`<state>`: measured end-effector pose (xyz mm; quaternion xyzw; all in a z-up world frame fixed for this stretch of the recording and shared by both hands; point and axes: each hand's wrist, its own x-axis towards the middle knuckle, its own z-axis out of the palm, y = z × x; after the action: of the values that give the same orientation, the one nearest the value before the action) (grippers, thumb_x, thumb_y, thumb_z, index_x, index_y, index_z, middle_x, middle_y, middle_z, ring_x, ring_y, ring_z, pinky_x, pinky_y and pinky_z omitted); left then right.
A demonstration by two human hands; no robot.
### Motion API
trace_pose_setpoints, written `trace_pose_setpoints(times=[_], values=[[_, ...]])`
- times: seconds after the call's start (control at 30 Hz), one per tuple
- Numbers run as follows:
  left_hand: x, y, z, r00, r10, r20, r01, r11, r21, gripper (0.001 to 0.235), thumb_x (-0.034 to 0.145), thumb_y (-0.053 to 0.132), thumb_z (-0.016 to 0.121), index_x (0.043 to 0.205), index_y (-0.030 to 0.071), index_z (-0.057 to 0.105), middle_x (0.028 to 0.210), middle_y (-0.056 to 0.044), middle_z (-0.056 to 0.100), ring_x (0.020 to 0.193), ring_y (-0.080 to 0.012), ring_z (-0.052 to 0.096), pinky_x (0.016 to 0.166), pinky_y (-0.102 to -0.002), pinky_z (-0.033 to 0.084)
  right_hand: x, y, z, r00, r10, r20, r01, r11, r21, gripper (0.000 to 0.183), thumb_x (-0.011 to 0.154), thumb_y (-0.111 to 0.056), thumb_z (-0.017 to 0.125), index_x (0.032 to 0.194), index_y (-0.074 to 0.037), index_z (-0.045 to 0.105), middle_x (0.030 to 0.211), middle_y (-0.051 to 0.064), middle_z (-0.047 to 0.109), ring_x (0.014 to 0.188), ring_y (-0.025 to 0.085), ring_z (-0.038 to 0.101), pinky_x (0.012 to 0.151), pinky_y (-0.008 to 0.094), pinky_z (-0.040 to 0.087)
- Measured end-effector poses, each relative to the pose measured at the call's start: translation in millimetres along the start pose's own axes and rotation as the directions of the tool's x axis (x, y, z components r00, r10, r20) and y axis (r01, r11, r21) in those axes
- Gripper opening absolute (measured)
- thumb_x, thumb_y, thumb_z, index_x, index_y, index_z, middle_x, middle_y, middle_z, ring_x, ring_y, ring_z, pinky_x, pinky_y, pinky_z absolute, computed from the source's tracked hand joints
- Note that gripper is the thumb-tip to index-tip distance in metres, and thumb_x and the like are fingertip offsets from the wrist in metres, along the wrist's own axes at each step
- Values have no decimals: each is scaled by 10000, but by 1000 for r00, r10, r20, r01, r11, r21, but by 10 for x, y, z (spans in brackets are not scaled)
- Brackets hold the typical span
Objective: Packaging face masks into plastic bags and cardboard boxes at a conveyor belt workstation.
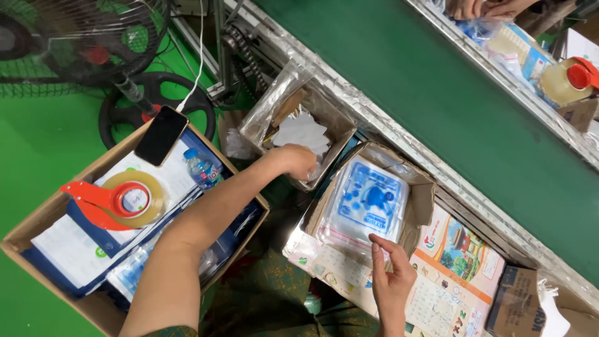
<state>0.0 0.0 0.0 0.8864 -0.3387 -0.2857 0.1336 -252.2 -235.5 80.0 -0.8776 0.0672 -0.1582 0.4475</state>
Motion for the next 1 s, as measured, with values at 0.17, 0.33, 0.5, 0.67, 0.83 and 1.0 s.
trace_pose_setpoints(times=[0.17,0.33,0.5,0.67,0.83,1.0], values=[[660,-147,472,992,-4,124,-14,989,150,270,814,183,738,1042,41,768,1063,-194,748,996,-347,724,824,-458,570,-12,-44,3,998,-62,17,63,997,-33,155,951,-66,685,1083,-36,761,1041,88,773,982,172,725,882,286,538],[833,-46,589,979,-117,165,76,968,239,307,762,128,769,1055,34,778,1124,-176,738,1053,-330,720,825,-465,581,-53,-36,3,996,-81,45,82,996,-38,158,935,-57,688,1073,-38,762,1034,86,774,966,180,733,865,291,546],[166,6,-70,994,43,98,-41,999,-28,407,729,218,834,1085,46,736,1081,-183,743,986,-336,729,818,-425,570,-75,-59,-84,997,-79,20,80,996,-44,191,912,-50,693,1088,-51,767,1047,80,775,981,179,740,834,287,563],[125,-146,-274,934,-97,-345,33,982,-186,305,935,324,737,1048,50,807,1050,-212,780,941,-352,742,852,-425,579,-123,-11,-141,998,69,12,-68,996,-55,191,895,-57,702,1069,-73,778,1037,69,779,955,177,738,670,280,575],[552,168,-120,855,-337,-395,398,914,81,912,721,341,884,1406,-103,478,1073,-229,724,994,-340,711,822,-402,603,-167,8,-139,992,-129,6,129,990,-63,182,906,-37,703,1078,-50,761,1041,87,776,981,187,741,866,292,553],[778,-217,31,798,-353,-488,395,918,-18,146,851,27,703,983,41,764,1076,-207,732,1040,-381,724,818,-464,600,-250,61,-252,985,-167,-37,163,983,-88,186,904,-24,704,1081,-43,756,1042,98,771,983,183,734,895,296,546]])
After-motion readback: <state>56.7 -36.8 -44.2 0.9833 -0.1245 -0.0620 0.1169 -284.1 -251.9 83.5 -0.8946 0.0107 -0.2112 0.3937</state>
